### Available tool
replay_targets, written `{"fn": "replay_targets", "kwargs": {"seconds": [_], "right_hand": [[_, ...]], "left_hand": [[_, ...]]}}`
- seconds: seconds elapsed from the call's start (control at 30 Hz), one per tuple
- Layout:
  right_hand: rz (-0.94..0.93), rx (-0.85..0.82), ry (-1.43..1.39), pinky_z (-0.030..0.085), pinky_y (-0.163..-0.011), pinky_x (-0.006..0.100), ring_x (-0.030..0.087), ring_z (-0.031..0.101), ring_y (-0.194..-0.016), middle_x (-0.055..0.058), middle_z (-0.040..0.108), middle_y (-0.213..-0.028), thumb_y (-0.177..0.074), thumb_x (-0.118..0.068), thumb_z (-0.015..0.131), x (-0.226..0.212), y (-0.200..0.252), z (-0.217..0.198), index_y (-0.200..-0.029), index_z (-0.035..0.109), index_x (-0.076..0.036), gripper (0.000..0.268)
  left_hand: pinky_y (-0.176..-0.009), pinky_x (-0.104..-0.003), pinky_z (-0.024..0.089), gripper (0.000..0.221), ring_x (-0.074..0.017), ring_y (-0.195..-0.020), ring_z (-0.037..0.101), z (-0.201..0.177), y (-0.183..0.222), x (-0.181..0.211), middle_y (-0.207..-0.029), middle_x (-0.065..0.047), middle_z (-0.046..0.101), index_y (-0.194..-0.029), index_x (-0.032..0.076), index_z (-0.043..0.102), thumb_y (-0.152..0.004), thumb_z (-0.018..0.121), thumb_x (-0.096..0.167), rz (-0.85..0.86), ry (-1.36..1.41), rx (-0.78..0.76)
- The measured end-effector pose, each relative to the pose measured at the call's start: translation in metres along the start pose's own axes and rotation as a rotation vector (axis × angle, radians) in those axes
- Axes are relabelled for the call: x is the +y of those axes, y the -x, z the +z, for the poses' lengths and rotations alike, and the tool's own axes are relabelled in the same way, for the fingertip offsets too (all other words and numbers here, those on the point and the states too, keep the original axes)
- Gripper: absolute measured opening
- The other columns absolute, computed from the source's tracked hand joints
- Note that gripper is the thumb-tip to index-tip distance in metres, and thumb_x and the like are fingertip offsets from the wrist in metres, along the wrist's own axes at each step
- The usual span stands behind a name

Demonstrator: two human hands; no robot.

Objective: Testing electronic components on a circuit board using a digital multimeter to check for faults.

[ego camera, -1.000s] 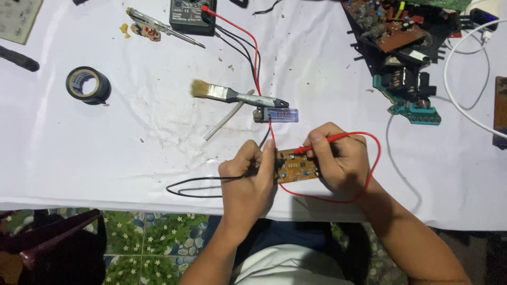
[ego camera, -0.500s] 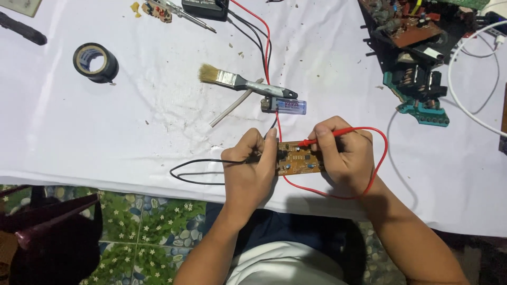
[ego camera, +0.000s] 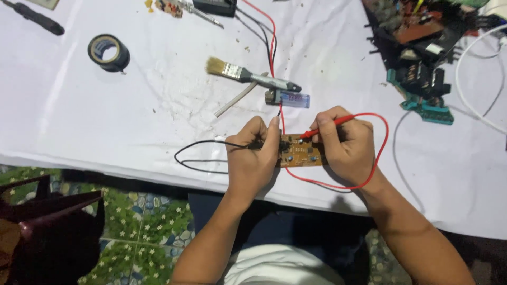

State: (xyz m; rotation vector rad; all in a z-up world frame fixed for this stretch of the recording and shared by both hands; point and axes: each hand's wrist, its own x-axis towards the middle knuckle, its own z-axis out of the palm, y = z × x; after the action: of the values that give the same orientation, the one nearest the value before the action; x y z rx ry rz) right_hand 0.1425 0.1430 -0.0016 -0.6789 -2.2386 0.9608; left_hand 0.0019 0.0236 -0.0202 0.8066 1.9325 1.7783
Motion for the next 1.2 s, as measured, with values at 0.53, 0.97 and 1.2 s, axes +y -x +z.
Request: {"fn": "replay_targets", "kwargs": {"seconds": [0.53,0.97,1.2], "right_hand": [[0.020,-0.023,-0.041,0.056,-0.062,0.031,0.019,0.068,-0.053,0.003,0.068,-0.056,-0.113,-0.016,0.054,0.004,0.001,0.001,-0.084,0.070,-0.011,0.033],[0.004,0.014,0.005,0.054,-0.065,0.028,0.019,0.069,-0.057,0.000,0.069,-0.059,-0.113,-0.013,0.055,0.005,0.003,-0.004,-0.086,0.071,-0.011,0.032],[-0.021,0.041,0.032,0.053,-0.060,0.024,0.018,0.069,-0.054,-0.004,0.069,-0.058,-0.110,-0.014,0.058,0.006,0.002,-0.003,-0.084,0.072,-0.015,0.030]], "left_hand": [[-0.043,-0.027,0.035,0.048,-0.0156,-0.038,0.047,-0.002,0.002,-0.004,-0.039,-0.010,0.051,-0.057,0.010,0.047,-0.099,0.066,0.020,-0.066,-0.013,-0.007],[-0.044,-0.025,0.039,0.045,-0.0156,-0.038,0.052,-0.008,0.000,-0.007,-0.041,-0.008,0.056,-0.058,0.009,0.050,-0.098,0.069,0.017,-0.022,0.006,-0.058],[-0.043,-0.028,0.036,0.045,-0.0179,-0.036,0.048,0.000,-0.003,-0.004,-0.040,-0.011,0.052,-0.058,0.008,0.050,-0.096,0.070,0.017,-0.023,-0.035,-0.048]]}}
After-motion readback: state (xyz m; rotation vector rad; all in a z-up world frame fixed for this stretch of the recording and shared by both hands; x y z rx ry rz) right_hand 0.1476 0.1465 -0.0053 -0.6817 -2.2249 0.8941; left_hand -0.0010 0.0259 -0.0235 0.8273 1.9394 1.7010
